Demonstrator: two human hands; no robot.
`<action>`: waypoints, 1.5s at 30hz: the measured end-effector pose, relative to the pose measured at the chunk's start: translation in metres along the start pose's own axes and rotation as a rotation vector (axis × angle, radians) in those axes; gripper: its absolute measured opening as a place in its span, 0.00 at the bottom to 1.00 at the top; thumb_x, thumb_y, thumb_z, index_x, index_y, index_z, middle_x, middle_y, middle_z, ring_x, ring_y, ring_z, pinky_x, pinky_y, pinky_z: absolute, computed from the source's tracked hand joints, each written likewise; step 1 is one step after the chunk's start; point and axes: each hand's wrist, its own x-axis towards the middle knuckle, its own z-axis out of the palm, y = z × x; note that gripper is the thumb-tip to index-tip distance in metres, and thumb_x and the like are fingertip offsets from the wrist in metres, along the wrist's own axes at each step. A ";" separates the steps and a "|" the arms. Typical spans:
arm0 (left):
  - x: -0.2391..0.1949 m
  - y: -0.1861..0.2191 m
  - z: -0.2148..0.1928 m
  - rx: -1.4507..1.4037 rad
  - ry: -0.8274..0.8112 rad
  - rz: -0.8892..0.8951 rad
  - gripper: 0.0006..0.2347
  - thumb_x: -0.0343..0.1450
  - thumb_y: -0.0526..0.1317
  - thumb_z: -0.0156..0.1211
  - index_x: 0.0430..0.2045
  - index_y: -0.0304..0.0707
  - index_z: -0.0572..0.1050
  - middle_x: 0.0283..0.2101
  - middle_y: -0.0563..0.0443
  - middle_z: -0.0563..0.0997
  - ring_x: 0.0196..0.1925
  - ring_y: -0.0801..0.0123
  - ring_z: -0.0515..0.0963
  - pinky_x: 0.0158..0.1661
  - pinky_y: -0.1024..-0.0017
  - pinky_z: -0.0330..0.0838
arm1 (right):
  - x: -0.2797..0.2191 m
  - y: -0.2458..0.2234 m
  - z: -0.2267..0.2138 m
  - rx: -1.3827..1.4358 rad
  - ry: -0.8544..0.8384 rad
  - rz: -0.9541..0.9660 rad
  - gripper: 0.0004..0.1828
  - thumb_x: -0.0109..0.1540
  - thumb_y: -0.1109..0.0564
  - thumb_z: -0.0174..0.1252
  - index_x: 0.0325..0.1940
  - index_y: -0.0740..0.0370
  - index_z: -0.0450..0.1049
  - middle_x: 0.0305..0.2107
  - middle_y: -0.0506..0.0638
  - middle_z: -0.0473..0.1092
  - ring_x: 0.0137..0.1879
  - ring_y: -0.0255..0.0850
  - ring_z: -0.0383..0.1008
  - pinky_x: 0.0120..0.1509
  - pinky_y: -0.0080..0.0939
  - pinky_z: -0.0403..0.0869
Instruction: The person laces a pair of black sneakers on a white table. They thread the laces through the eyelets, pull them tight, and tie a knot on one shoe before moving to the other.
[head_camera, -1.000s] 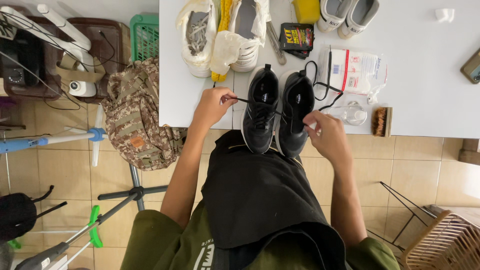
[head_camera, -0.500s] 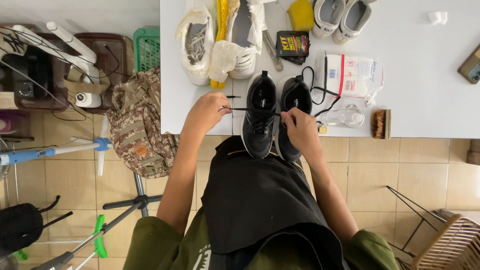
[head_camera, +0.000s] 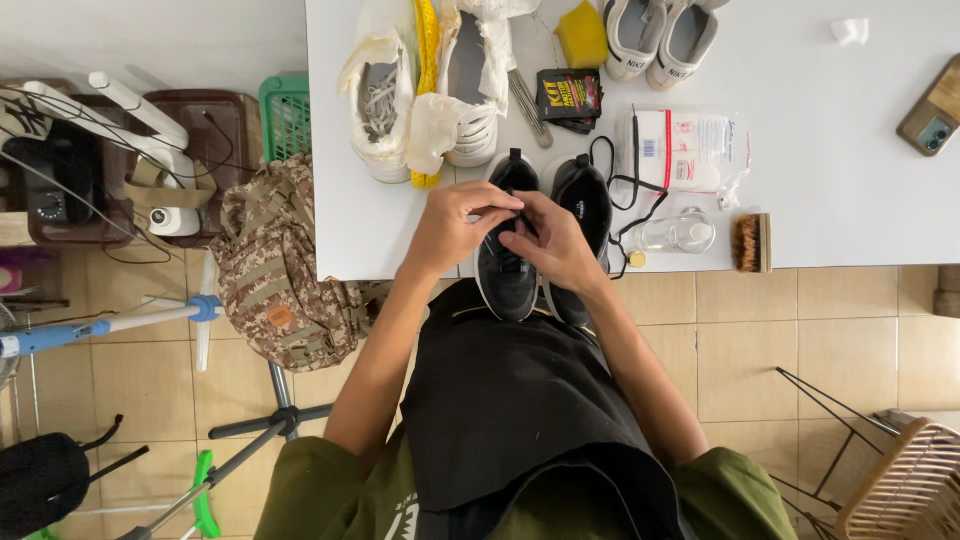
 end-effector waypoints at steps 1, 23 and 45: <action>0.001 0.000 0.002 0.000 0.001 0.002 0.08 0.74 0.26 0.73 0.41 0.40 0.89 0.41 0.45 0.90 0.45 0.58 0.91 0.41 0.70 0.88 | 0.001 0.009 -0.002 -0.001 -0.001 -0.002 0.25 0.66 0.64 0.73 0.65 0.73 0.74 0.39 0.56 0.76 0.50 0.40 0.81 0.55 0.39 0.82; -0.016 -0.036 0.006 0.442 -0.158 0.028 0.07 0.77 0.28 0.68 0.42 0.42 0.83 0.36 0.49 0.89 0.43 0.57 0.90 0.45 0.65 0.86 | 0.014 -0.004 -0.009 -0.410 0.159 -0.038 0.04 0.72 0.60 0.67 0.48 0.63 0.83 0.26 0.53 0.79 0.28 0.42 0.83 0.32 0.37 0.76; -0.011 -0.075 0.009 -0.398 0.037 -0.454 0.10 0.70 0.32 0.80 0.42 0.25 0.87 0.35 0.37 0.90 0.36 0.65 0.91 0.40 0.69 0.89 | 0.005 -0.009 0.012 -0.600 0.255 -0.506 0.04 0.68 0.69 0.69 0.47 0.68 0.84 0.33 0.58 0.82 0.37 0.54 0.85 0.38 0.49 0.83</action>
